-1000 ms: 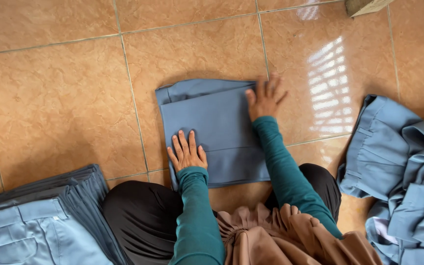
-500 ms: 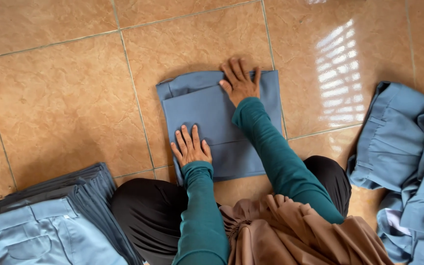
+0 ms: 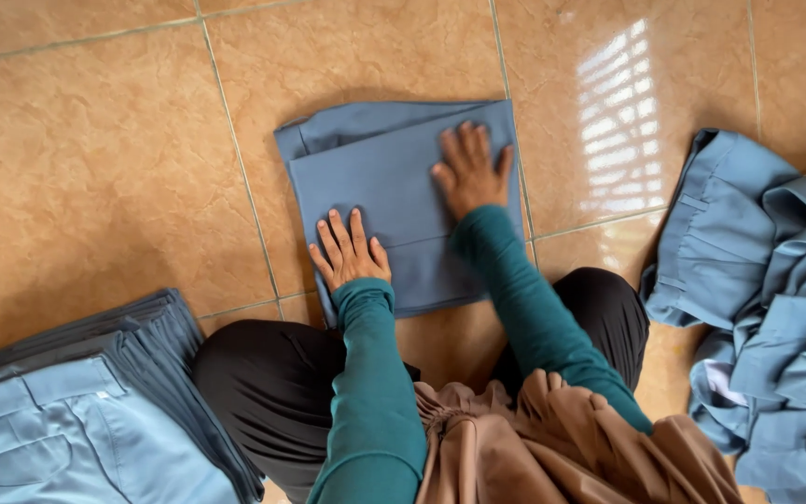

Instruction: Folding blue fabric pants into neat rectangles and stacking them on the floor.

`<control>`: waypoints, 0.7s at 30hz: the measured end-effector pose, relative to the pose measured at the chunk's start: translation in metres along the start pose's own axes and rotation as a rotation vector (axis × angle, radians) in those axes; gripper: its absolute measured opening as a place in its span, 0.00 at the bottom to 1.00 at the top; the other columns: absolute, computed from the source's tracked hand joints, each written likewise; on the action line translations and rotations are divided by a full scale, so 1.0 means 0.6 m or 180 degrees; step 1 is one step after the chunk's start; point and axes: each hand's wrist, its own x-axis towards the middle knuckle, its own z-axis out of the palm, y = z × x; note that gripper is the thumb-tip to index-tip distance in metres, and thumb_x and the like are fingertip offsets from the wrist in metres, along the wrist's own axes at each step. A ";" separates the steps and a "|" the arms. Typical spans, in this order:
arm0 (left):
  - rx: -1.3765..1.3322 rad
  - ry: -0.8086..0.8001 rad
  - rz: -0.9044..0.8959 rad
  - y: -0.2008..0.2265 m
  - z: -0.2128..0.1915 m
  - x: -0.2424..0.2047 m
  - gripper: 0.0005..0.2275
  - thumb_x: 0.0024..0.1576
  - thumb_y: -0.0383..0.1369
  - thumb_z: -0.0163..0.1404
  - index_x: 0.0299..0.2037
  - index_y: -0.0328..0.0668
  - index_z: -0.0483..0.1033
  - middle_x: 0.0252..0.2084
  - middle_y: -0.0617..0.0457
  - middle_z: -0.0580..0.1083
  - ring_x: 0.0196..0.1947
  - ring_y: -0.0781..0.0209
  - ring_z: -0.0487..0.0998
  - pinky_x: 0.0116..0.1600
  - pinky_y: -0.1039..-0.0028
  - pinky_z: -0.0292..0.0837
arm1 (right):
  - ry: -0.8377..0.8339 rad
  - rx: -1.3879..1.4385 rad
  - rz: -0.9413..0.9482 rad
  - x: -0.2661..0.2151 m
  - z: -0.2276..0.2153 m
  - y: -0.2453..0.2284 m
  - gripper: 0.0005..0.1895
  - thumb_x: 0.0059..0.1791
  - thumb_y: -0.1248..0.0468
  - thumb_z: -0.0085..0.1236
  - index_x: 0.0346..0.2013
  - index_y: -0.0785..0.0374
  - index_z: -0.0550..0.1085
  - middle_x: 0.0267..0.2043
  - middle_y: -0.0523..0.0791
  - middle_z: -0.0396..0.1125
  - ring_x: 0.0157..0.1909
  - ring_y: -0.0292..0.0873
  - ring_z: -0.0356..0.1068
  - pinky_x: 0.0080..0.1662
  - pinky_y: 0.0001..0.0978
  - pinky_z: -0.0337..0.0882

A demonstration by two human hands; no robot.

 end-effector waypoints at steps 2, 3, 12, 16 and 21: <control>-0.0047 0.0023 0.0024 0.000 0.001 0.003 0.26 0.66 0.45 0.33 0.76 0.57 0.54 0.79 0.48 0.50 0.78 0.46 0.44 0.76 0.45 0.32 | -0.1351 0.0496 0.1302 0.025 -0.033 0.057 0.33 0.60 0.35 0.25 0.79 0.32 0.40 0.83 0.35 0.25 0.82 0.39 0.21 0.74 0.64 0.27; -0.0067 0.0018 0.0027 0.003 0.002 0.010 0.26 0.66 0.45 0.33 0.76 0.57 0.54 0.79 0.48 0.50 0.78 0.46 0.44 0.76 0.45 0.32 | -0.1353 0.0477 0.1310 0.030 -0.022 0.068 0.33 0.60 0.35 0.25 0.79 0.32 0.40 0.83 0.35 0.25 0.82 0.39 0.21 0.74 0.64 0.27; -0.0125 -0.0315 0.0047 -0.004 0.005 0.009 0.26 0.67 0.43 0.38 0.77 0.56 0.50 0.79 0.46 0.45 0.78 0.43 0.40 0.75 0.42 0.29 | 0.0024 0.0365 0.0606 -0.084 -0.019 -0.204 0.34 0.56 0.36 0.46 0.75 0.37 0.55 0.82 0.41 0.38 0.82 0.47 0.33 0.73 0.67 0.28; -0.0187 -0.0516 -0.0067 0.000 -0.001 0.009 0.26 0.68 0.45 0.34 0.77 0.57 0.49 0.79 0.49 0.43 0.78 0.45 0.37 0.76 0.44 0.27 | -0.0117 0.0425 0.0670 -0.163 -0.026 -0.167 0.32 0.57 0.34 0.36 0.75 0.34 0.55 0.82 0.38 0.37 0.82 0.43 0.30 0.74 0.60 0.20; -0.0030 -0.0058 0.0028 0.000 0.006 0.010 0.26 0.67 0.46 0.32 0.75 0.55 0.54 0.78 0.46 0.49 0.77 0.42 0.44 0.75 0.43 0.33 | -0.0644 0.0207 0.1685 -0.213 -0.053 -0.049 0.32 0.61 0.38 0.28 0.79 0.37 0.46 0.83 0.41 0.30 0.82 0.46 0.23 0.72 0.65 0.19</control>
